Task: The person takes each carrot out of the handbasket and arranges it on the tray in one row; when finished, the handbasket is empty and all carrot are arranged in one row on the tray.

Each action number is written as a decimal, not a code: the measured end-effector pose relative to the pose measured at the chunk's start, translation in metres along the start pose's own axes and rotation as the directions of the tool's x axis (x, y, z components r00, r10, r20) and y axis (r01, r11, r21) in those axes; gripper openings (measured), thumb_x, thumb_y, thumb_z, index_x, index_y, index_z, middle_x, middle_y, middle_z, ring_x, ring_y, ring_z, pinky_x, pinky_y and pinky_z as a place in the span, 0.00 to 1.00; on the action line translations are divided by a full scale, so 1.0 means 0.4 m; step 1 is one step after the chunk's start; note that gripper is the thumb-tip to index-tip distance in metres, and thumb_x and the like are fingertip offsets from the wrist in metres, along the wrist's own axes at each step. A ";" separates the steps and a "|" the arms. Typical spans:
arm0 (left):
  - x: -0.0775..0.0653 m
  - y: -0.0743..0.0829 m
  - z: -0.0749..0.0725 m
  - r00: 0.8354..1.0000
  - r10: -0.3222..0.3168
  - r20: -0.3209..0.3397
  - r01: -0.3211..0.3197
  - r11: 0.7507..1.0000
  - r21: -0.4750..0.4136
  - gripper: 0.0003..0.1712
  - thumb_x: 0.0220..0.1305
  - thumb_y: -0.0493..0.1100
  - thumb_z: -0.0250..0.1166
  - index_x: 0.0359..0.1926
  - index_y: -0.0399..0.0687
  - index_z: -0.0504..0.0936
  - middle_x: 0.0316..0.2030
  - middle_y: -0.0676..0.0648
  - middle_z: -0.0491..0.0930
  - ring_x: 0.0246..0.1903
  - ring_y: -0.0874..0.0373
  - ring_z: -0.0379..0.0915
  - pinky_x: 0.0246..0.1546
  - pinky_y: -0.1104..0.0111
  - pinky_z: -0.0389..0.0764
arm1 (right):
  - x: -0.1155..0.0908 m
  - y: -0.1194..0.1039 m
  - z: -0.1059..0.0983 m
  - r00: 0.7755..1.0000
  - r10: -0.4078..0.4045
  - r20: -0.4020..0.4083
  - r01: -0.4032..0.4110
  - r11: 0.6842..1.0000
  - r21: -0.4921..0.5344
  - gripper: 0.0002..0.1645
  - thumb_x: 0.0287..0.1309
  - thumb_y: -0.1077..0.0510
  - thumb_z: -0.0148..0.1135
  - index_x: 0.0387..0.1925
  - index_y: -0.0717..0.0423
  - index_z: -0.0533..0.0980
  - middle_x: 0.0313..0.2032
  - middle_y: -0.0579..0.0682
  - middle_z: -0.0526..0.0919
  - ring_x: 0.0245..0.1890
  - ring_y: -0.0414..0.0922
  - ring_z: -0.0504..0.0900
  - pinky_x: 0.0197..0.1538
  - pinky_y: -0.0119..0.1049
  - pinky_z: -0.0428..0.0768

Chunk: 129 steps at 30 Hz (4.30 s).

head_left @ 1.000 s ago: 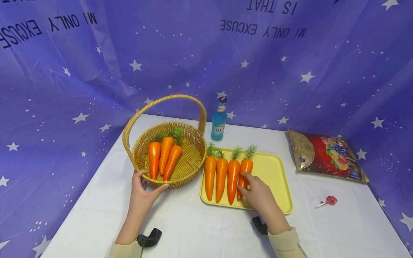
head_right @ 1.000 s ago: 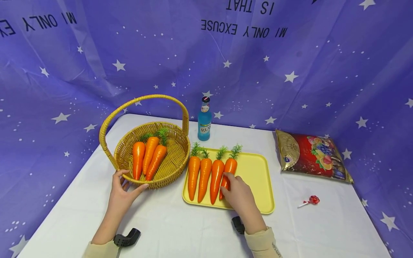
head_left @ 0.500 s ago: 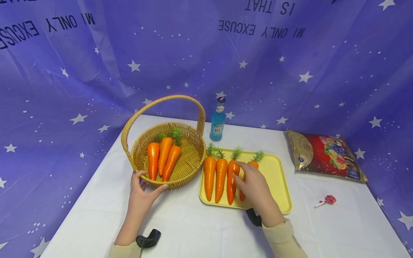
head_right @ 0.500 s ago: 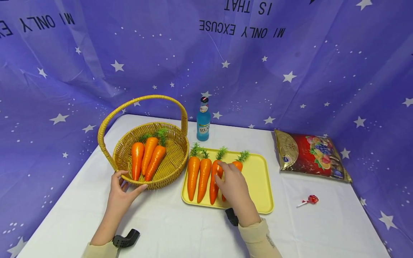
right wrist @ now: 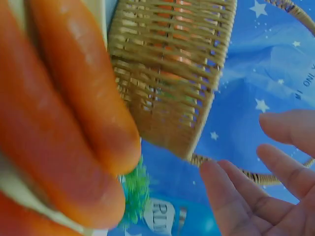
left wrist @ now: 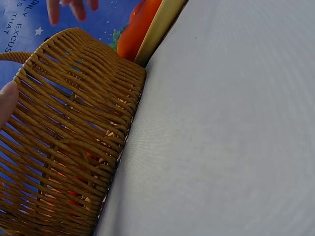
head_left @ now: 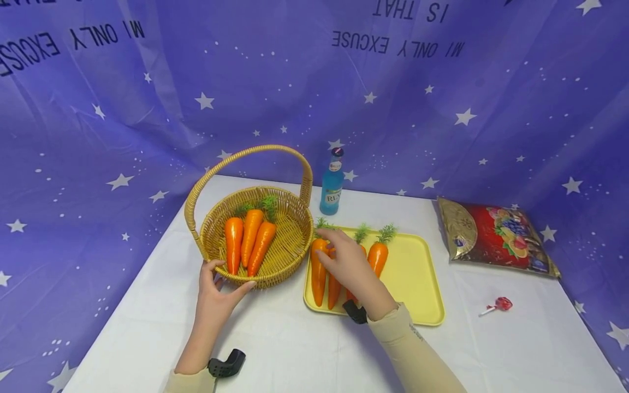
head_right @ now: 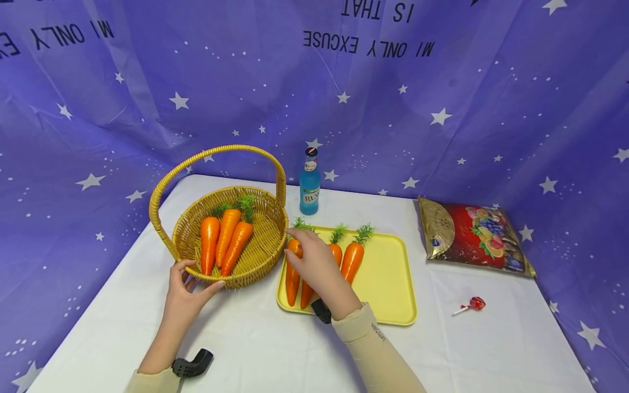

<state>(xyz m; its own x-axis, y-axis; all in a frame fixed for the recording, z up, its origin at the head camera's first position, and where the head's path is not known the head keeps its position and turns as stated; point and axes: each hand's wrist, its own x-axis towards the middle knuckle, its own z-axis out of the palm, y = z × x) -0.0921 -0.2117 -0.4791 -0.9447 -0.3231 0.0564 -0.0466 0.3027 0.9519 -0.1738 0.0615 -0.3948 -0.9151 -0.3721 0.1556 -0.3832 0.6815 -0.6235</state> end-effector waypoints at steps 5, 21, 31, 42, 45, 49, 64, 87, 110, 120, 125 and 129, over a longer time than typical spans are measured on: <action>-0.002 0.000 0.000 1.000 -0.009 -0.007 0.009 1.000 0.013 0.49 0.48 0.48 0.78 0.61 0.41 0.56 0.69 0.38 0.47 0.66 0.42 0.51 0.67 0.51 0.60 | 0.033 -0.028 0.029 0.999 -0.034 0.021 0.034 0.999 0.015 0.28 0.62 0.55 0.63 0.64 0.45 0.71 0.55 0.51 0.76 0.45 0.48 0.80 0.44 0.40 0.82; 0.002 0.002 0.007 1.000 0.024 -0.010 -0.024 1.000 0.000 0.48 0.48 0.46 0.78 0.61 0.39 0.56 0.64 0.39 0.53 0.65 0.43 0.52 0.66 0.48 0.61 | 0.116 -0.089 0.113 0.991 -0.068 0.117 0.078 0.993 -0.084 0.30 0.63 0.52 0.62 0.65 0.44 0.69 0.60 0.49 0.73 0.50 0.46 0.78 0.49 0.41 0.81; 0.002 0.000 0.004 0.999 0.046 -0.020 -0.046 0.999 0.014 0.47 0.48 0.45 0.78 0.60 0.38 0.56 0.63 0.39 0.54 0.65 0.44 0.53 0.65 0.48 0.61 | 0.147 -0.109 0.158 0.981 -0.061 0.187 0.094 0.981 -0.169 0.30 0.63 0.51 0.62 0.66 0.46 0.68 0.59 0.54 0.74 0.42 0.47 0.81 0.42 0.39 0.82; 0.000 0.002 0.005 0.999 0.049 -0.014 -0.049 0.999 -0.001 0.47 0.49 0.45 0.78 0.60 0.38 0.56 0.63 0.39 0.53 0.65 0.45 0.52 0.65 0.48 0.61 | 0.163 -0.117 0.186 0.973 -0.023 0.229 0.080 0.966 -0.246 0.31 0.63 0.49 0.62 0.66 0.46 0.68 0.54 0.53 0.77 0.42 0.47 0.81 0.40 0.36 0.82; 0.000 0.003 0.004 0.999 0.046 -0.012 -0.046 0.999 -0.003 0.47 0.49 0.45 0.78 0.60 0.38 0.57 0.63 0.39 0.53 0.65 0.45 0.52 0.65 0.48 0.61 | 0.167 -0.120 0.188 0.971 -0.011 0.238 0.074 0.963 -0.258 0.31 0.63 0.48 0.62 0.66 0.47 0.68 0.54 0.54 0.77 0.43 0.48 0.81 0.40 0.37 0.82; 0.000 0.002 0.007 0.999 0.044 -0.009 -0.045 0.999 -0.009 0.47 0.49 0.45 0.78 0.60 0.38 0.56 0.63 0.40 0.53 0.66 0.45 0.51 0.66 0.49 0.61 | 0.171 -0.123 0.192 0.965 0.011 0.262 0.066 0.956 -0.285 0.31 0.63 0.48 0.62 0.66 0.45 0.68 0.53 0.54 0.77 0.41 0.48 0.81 0.39 0.38 0.83; 0.002 -0.008 0.003 1.000 0.030 -0.005 -0.030 0.999 -0.018 0.47 0.47 0.42 0.79 0.60 0.39 0.57 0.64 0.41 0.52 0.66 0.47 0.50 0.67 0.51 0.60 | 0.189 -0.132 0.212 0.949 0.003 0.316 0.110 0.934 -0.339 0.29 0.63 0.48 0.60 0.65 0.46 0.69 0.49 0.50 0.80 0.41 0.45 0.79 0.35 0.35 0.79; 0.002 -0.001 0.002 0.999 0.044 -0.014 -0.044 0.999 -0.022 0.47 0.48 0.42 0.78 0.60 0.38 0.56 0.66 0.39 0.51 0.67 0.45 0.49 0.66 0.49 0.60 | 0.214 -0.138 0.245 0.919 0.020 0.394 0.086 0.964 -0.250 0.26 0.65 0.48 0.58 0.65 0.41 0.70 0.34 0.42 0.81 0.29 0.40 0.76 0.32 0.31 0.75; -0.002 0.007 0.002 1.000 0.021 -0.007 -0.021 1.000 -0.005 0.46 0.49 0.45 0.78 0.60 0.38 0.56 0.65 0.39 0.51 0.66 0.43 0.51 0.66 0.49 0.60 | 0.218 -0.129 0.240 0.923 0.019 0.384 0.033 0.991 -0.129 0.22 0.66 0.49 0.57 0.60 0.44 0.76 0.38 0.41 0.82 0.29 0.40 0.76 0.33 0.31 0.75; -0.002 0.005 0.000 1.000 0.006 -0.001 -0.006 1.000 0.007 0.47 0.49 0.47 0.78 0.60 0.39 0.56 0.67 0.39 0.49 0.66 0.42 0.51 0.66 0.49 0.60 | 0.221 -0.129 0.241 0.923 0.023 0.383 0.031 0.991 -0.133 0.20 0.66 0.50 0.58 0.58 0.44 0.77 0.38 0.40 0.82 0.30 0.40 0.75 0.34 0.30 0.75; -0.001 0.001 0.001 1.000 0.015 -0.004 -0.015 1.000 0.010 0.46 0.49 0.46 0.78 0.59 0.39 0.56 0.68 0.38 0.48 0.66 0.41 0.51 0.66 0.49 0.60 | 0.220 -0.130 0.242 0.916 0.006 0.401 0.057 0.988 -0.145 0.21 0.66 0.49 0.57 0.59 0.44 0.76 0.42 0.41 0.83 0.35 0.39 0.75 0.39 0.31 0.75; -0.001 -0.001 0.001 1.000 0.018 -0.005 -0.018 1.000 0.006 0.46 0.49 0.46 0.78 0.59 0.39 0.56 0.67 0.38 0.49 0.66 0.42 0.51 0.66 0.49 0.60 | 0.219 -0.129 0.241 0.927 0.009 0.374 0.033 0.994 -0.106 0.19 0.65 0.51 0.57 0.56 0.45 0.78 0.39 0.40 0.83 0.30 0.39 0.75 0.32 0.30 0.74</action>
<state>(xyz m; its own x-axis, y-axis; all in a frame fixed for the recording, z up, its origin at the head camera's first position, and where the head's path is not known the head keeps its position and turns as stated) -0.0917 -0.2113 -0.4794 -0.9437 -0.3222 0.0756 -0.0312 0.3138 0.9490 -0.2219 -0.0670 -0.4231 -0.8048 -0.5747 -0.1481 -0.4247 0.7320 -0.5328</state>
